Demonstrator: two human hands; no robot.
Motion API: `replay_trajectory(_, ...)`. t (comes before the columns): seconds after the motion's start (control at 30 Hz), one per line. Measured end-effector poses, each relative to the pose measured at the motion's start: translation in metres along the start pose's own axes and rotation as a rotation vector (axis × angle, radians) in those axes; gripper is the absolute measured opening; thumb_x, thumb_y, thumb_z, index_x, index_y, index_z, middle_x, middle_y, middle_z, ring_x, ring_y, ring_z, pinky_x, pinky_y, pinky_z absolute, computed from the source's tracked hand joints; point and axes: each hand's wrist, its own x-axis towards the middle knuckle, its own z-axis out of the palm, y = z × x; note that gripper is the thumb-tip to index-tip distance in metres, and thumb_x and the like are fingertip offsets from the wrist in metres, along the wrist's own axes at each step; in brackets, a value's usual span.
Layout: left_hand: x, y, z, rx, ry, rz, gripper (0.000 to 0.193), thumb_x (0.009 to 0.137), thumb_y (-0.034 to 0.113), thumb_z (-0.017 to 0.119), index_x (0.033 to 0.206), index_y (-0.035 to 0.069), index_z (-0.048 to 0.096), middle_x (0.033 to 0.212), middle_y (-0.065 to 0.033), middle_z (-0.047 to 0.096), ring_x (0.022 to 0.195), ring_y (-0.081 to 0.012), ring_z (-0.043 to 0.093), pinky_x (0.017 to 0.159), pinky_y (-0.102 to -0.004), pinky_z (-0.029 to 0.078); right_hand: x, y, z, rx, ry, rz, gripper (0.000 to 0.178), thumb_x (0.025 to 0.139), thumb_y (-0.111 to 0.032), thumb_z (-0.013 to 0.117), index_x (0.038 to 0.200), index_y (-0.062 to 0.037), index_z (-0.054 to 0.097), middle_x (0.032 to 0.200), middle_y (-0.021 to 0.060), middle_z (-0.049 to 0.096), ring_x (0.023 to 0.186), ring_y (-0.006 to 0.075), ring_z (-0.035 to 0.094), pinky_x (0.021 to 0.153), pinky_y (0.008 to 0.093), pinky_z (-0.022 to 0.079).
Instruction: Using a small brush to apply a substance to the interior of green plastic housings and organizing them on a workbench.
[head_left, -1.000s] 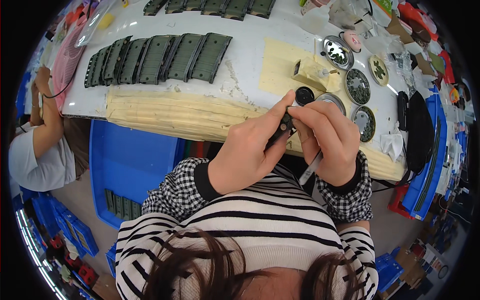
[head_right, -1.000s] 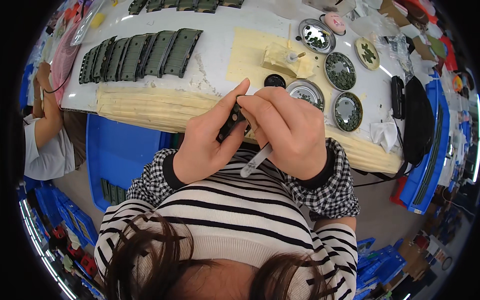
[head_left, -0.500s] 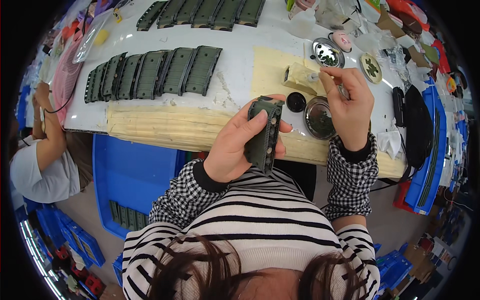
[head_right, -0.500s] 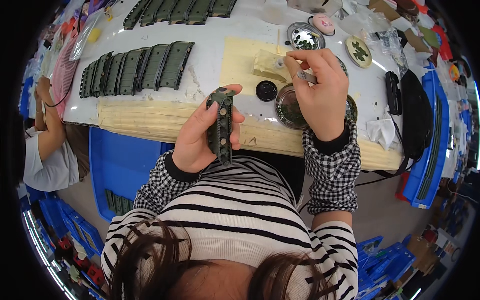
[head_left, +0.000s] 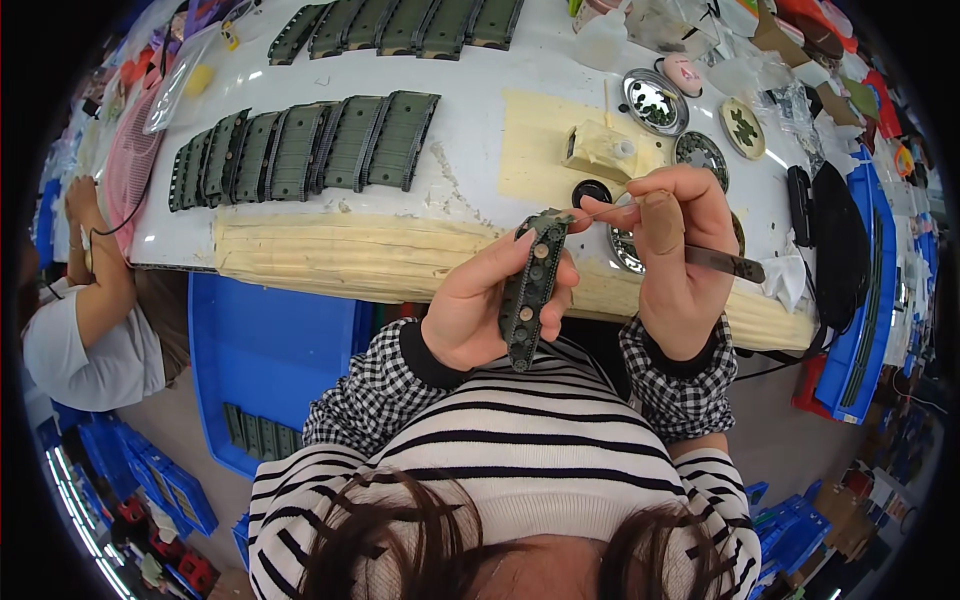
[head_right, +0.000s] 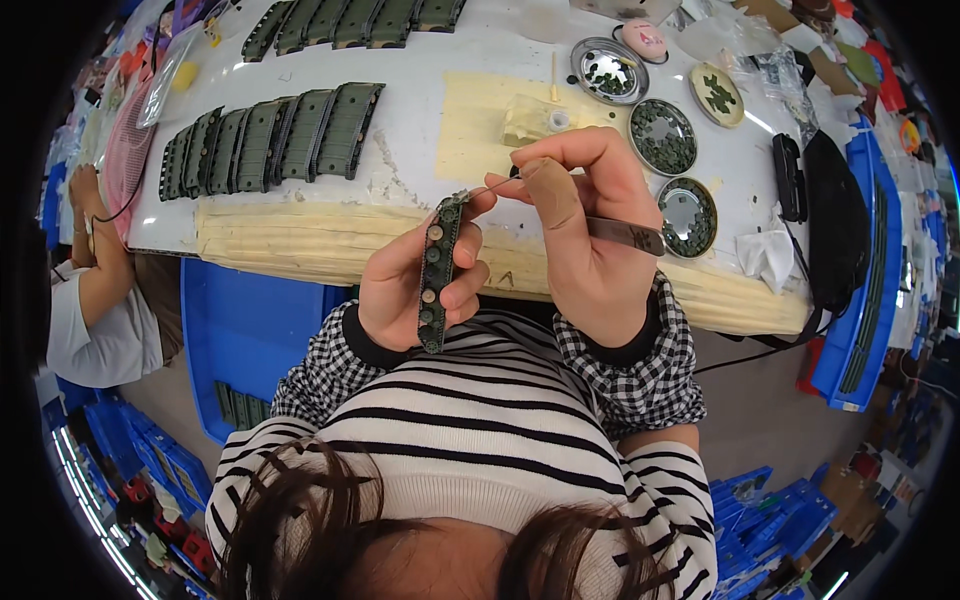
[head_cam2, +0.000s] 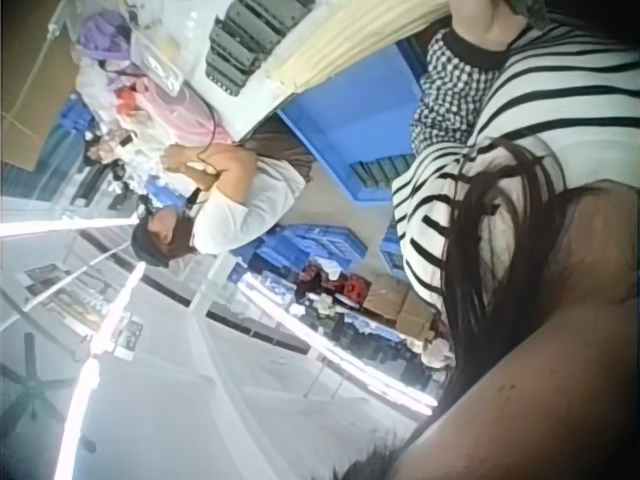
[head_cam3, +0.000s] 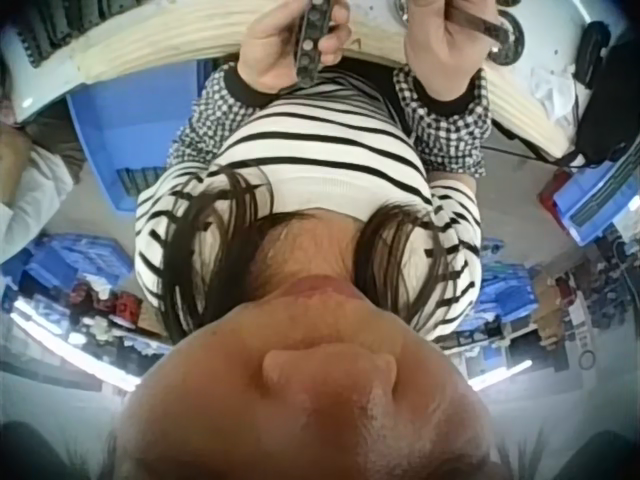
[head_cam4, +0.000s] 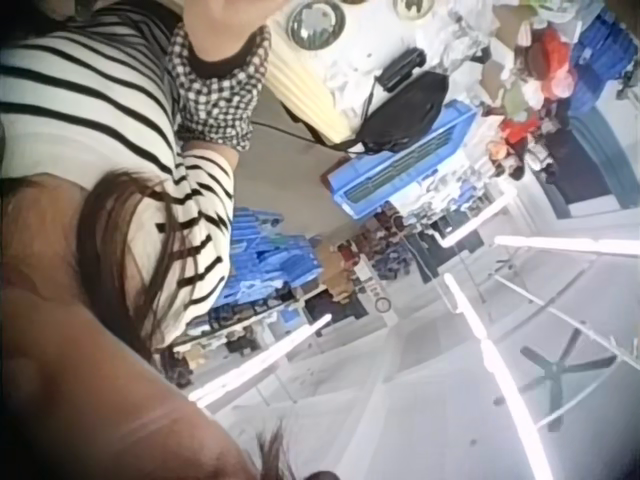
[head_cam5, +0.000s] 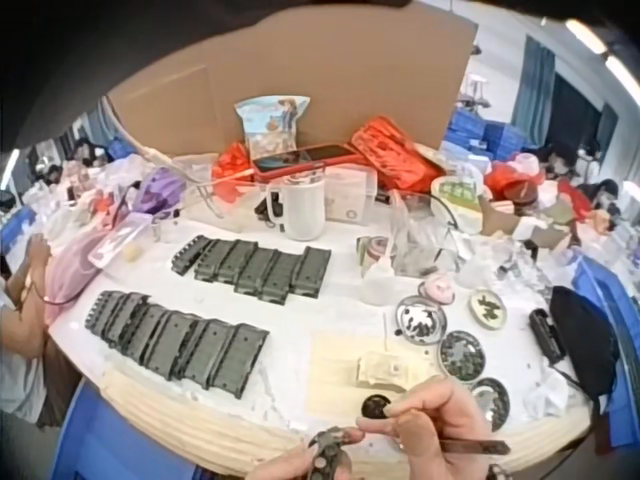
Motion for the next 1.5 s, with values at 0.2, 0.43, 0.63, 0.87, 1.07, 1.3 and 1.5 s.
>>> replay_trajectory(0.2,-0.001,-0.001,-0.001,0.006,0.005,0.002,0.051,0.103,0.030,0.045,0.142,-0.001,0.036,0.096,-0.0077,0.067,0.072,-0.0183,0.063,0.063,-0.0293,0.056,0.000,0.005,0.000,-0.004,-0.007,-0.010,0.018,0.100,-0.011,0.052,0.107,0.0058,0.053,0.099,0.0096,0.059,0.088,0.0188,0.069,0.080,0.0285,0.058)
replay_trajectory(0.43,-0.002,0.001,0.000,0.024,0.015,0.004,0.052,0.103,0.031,0.044,0.143,-0.001,0.035,0.096,-0.0081,0.068,0.072,-0.0185,0.064,0.063,-0.0295,0.056,0.002,0.007,0.001,0.032,0.039,-0.036,0.018,0.100,-0.011,0.053,0.107,0.0057,0.053,0.098,0.0083,0.059,0.083,0.0161,0.067,0.078,0.0275,0.058)
replay_trajectory(0.63,-0.004,0.012,0.024,0.347,0.140,0.132,0.056,0.106,0.031,0.035,0.152,0.004,0.019,0.117,-0.0140,0.060,0.092,-0.0216,0.063,0.085,-0.0364,0.054,0.022,0.016,-0.021,-0.607,0.255,-0.219,0.011,0.095,-0.008,0.060,0.098,0.0019,0.061,0.084,0.0049,0.059,0.072,0.0105,0.062,0.062,0.0248,0.048)
replay_trajectory(0.87,-0.010,0.021,0.020,1.107,0.155,0.356,0.054,0.102,0.021,0.048,0.151,0.004,0.030,0.130,-0.0121,0.054,0.106,-0.0161,0.056,0.098,-0.0312,0.044,0.035,0.022,-0.024,-0.958,0.229,-0.470,0.005,0.087,-0.002,0.068,0.091,-0.0003,0.066,0.083,0.0061,0.058,0.061,0.0128,0.052,0.053,0.0250,0.041)
replay_trajectory(1.07,-0.013,0.025,0.026,1.578,0.130,0.414,0.052,0.096,0.013,0.059,0.145,0.005,0.044,0.110,-0.0033,0.056,0.090,-0.0095,0.047,0.082,-0.0227,0.038,0.007,-0.014,-0.006,-0.459,0.042,-0.315,0.016,0.099,-0.011,0.053,0.097,0.0048,0.055,0.092,0.0107,0.054,0.082,0.0144,0.055,0.085,0.0360,0.057)
replay_trajectory(1.3,-0.011,0.021,0.026,1.574,0.116,0.414,0.050,0.092,0.011,0.061,0.140,0.006,0.051,0.100,-0.0044,0.054,0.085,-0.0116,0.046,0.079,-0.0234,0.038,0.007,-0.001,0.001,-0.346,-0.078,-0.277,0.007,0.094,0.002,0.059,0.100,0.0031,0.060,0.088,0.0081,0.058,0.071,0.0105,0.056,0.065,0.0203,0.046)
replay_trajectory(1.5,-0.012,0.020,0.024,1.578,0.112,0.440,0.050,0.091,0.009,0.061,0.139,0.006,0.051,0.101,-0.0055,0.055,0.087,-0.0131,0.048,0.080,-0.0244,0.039,0.009,0.001,0.004,-0.367,-0.073,-0.287,0.007,0.092,0.003,0.061,0.098,0.0035,0.061,0.087,0.0086,0.058,0.070,0.0120,0.057,0.062,0.0215,0.047)
